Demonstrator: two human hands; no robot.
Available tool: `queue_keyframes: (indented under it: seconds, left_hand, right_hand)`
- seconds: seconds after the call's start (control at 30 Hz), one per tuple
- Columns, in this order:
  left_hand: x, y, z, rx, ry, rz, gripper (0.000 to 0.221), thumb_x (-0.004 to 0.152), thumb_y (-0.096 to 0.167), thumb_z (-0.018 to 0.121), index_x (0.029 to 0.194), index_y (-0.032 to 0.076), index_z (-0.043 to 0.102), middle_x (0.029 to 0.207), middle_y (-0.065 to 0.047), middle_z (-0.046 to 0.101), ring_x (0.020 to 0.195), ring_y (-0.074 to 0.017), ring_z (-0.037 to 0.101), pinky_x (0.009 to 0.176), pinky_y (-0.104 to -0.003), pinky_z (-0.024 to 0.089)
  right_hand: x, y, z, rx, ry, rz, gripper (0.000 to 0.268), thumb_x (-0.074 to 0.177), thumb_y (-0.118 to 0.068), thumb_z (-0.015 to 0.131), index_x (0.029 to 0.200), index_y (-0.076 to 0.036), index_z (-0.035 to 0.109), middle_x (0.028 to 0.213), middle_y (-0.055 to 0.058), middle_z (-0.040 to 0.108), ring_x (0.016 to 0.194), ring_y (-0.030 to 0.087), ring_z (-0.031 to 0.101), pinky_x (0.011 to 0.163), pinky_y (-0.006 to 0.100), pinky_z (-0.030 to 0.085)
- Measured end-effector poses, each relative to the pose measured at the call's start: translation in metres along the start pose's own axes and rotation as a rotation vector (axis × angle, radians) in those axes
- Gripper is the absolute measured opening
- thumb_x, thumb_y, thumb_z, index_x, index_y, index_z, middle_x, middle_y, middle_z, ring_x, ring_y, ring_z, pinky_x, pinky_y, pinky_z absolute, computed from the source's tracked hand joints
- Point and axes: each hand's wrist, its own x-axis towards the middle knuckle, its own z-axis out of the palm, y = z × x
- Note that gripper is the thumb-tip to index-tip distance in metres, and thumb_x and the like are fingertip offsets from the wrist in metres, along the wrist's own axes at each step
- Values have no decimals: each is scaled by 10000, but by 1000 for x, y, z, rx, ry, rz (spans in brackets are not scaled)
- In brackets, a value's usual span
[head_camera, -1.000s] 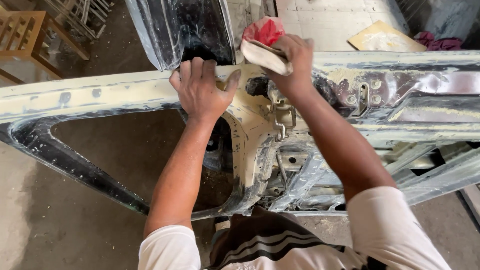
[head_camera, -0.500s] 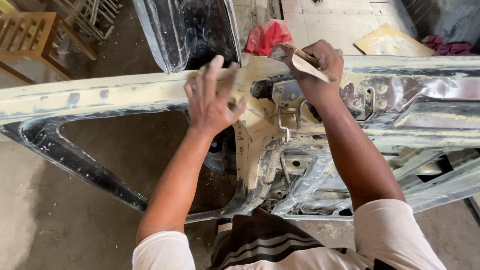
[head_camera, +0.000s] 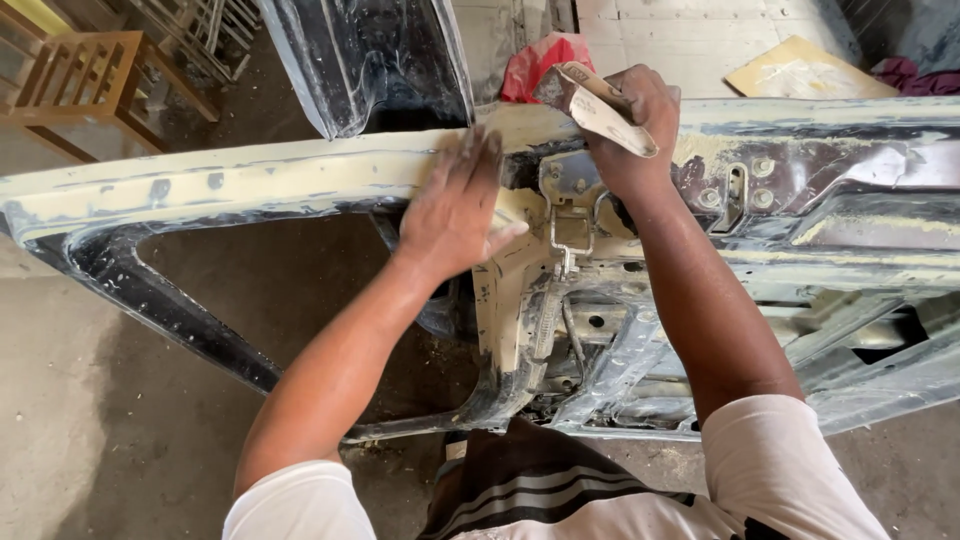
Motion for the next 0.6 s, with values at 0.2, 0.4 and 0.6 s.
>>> queue_keyframes:
  seconds: [0.2, 0.4, 0.6]
  left_hand:
    - [-4, 12, 10, -95, 164, -34, 992, 1053, 725, 359, 1546, -134, 325, 1563, -334, 390, 1480, -418, 389, 1269, -508, 266]
    - [-36, 59, 40, -66, 272, -40, 896, 963, 697, 298, 1368, -81, 479, 1415, -312, 539, 1373, -424, 502, 1200, -523, 266]
    - [-23, 31, 1, -122, 72, -313, 870, 1043, 647, 333, 1383, -137, 494, 1359, -321, 549, 1307, -449, 518, 1233, -575, 218]
  right_hand:
    - [1, -4, -3, 17, 1, -1, 296, 900, -67, 864, 955, -91, 575, 933, 68, 610, 901, 301, 613, 835, 416, 387]
    - [-2, 1, 2, 6, 37, -25, 269, 916, -63, 849, 962, -97, 586, 942, 63, 614, 887, 292, 604, 834, 412, 375]
    - [-2, -1, 0, 34, 33, -18, 277, 941, -77, 851, 952, -99, 575, 937, 60, 610, 894, 281, 605, 835, 404, 364]
